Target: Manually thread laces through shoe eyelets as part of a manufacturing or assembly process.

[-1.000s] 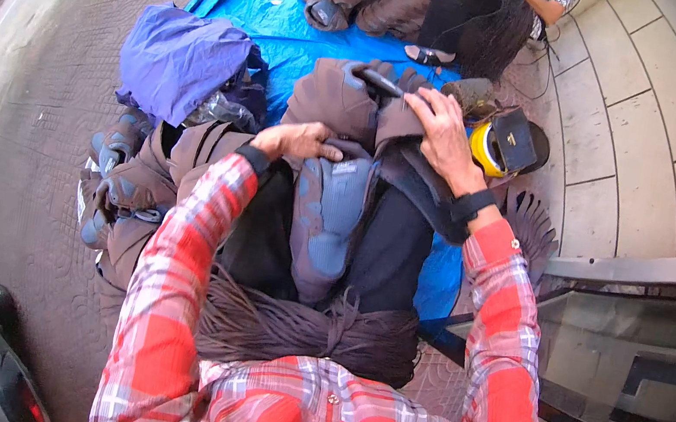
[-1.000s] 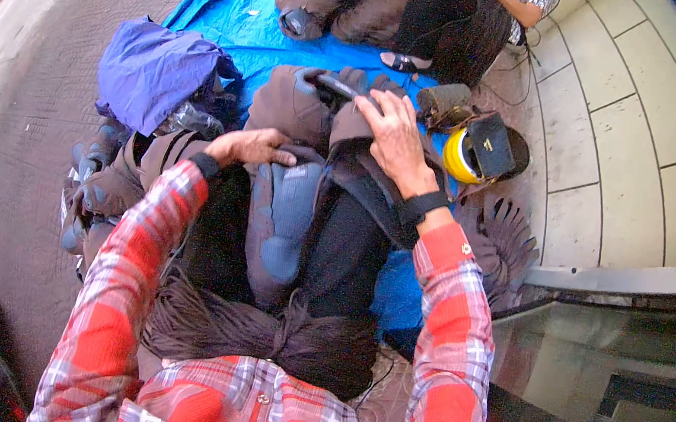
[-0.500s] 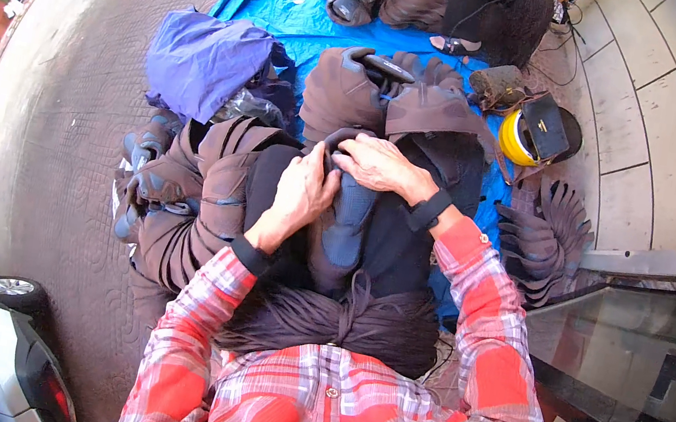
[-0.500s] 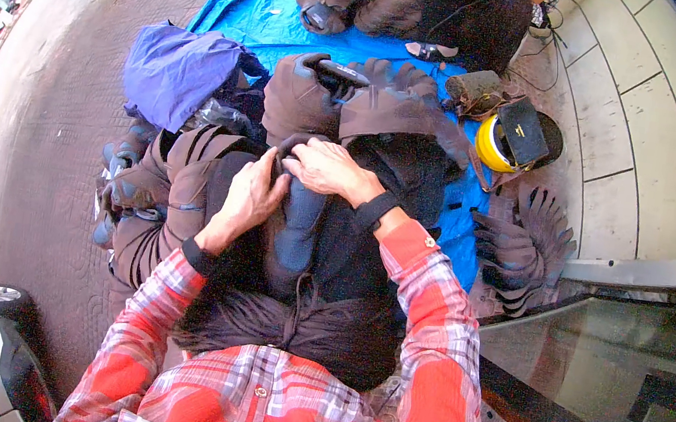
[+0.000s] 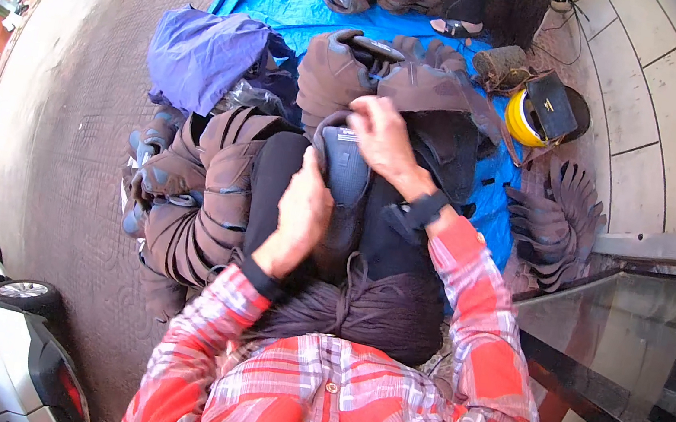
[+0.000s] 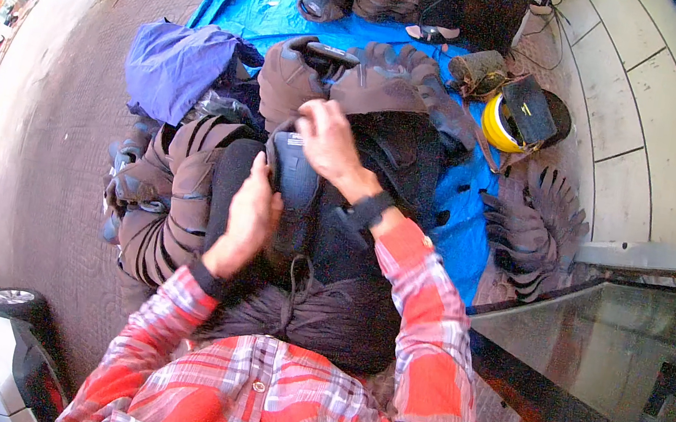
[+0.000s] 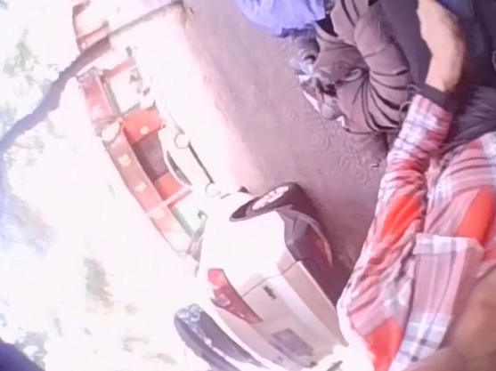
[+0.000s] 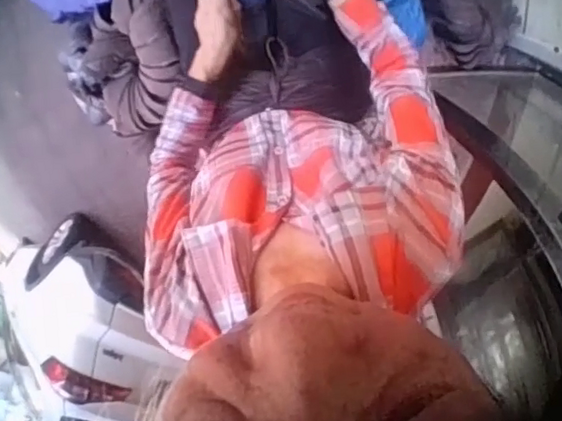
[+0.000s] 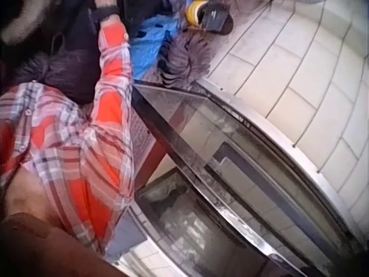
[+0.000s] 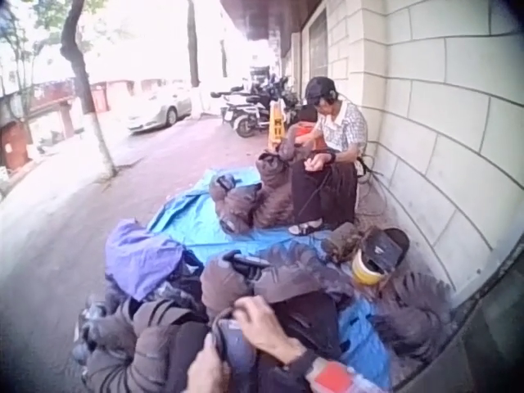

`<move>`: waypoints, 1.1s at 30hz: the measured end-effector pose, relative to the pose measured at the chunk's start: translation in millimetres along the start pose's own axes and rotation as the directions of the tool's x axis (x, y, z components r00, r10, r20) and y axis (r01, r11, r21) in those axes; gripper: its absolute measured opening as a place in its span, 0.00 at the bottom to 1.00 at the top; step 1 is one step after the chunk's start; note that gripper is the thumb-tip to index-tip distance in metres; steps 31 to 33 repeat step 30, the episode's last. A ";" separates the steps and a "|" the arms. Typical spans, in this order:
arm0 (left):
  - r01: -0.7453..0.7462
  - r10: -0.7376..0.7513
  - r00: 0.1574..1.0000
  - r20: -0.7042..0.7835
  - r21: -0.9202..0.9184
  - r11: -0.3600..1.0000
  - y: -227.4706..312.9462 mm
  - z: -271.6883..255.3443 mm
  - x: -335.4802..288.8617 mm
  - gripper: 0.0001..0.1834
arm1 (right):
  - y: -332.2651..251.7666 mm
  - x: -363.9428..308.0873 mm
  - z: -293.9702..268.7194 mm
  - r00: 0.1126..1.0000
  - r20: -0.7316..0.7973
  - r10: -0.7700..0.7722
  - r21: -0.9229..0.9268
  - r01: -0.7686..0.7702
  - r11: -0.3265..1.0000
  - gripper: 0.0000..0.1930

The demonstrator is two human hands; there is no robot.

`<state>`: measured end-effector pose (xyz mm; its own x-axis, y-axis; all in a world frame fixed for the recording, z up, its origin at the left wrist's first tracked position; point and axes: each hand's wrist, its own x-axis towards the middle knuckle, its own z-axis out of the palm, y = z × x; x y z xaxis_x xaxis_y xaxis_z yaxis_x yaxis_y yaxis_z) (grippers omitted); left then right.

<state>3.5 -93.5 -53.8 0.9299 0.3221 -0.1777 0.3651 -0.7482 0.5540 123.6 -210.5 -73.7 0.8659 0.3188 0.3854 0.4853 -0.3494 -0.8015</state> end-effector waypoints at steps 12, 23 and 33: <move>-0.657 0.723 0.395 0.568 -0.375 0.654 -27.9 -72.0 -45.0 0.11 | -91.3 -136.6 -113.6 0.713 0.700 0.042 0.027 -0.085 0.996 0.06; -0.572 0.753 0.435 0.494 -0.494 0.655 -10.3 -67.7 -52.7 0.08 | -114.0 -164.1 -102.1 0.760 0.648 0.047 -0.242 0.147 0.959 0.06; -0.353 0.596 0.454 0.663 -0.481 0.803 -1.9 -82.8 -53.1 0.08 | -128.6 -160.5 -101.3 0.719 0.695 0.024 0.002 -0.036 0.999 0.05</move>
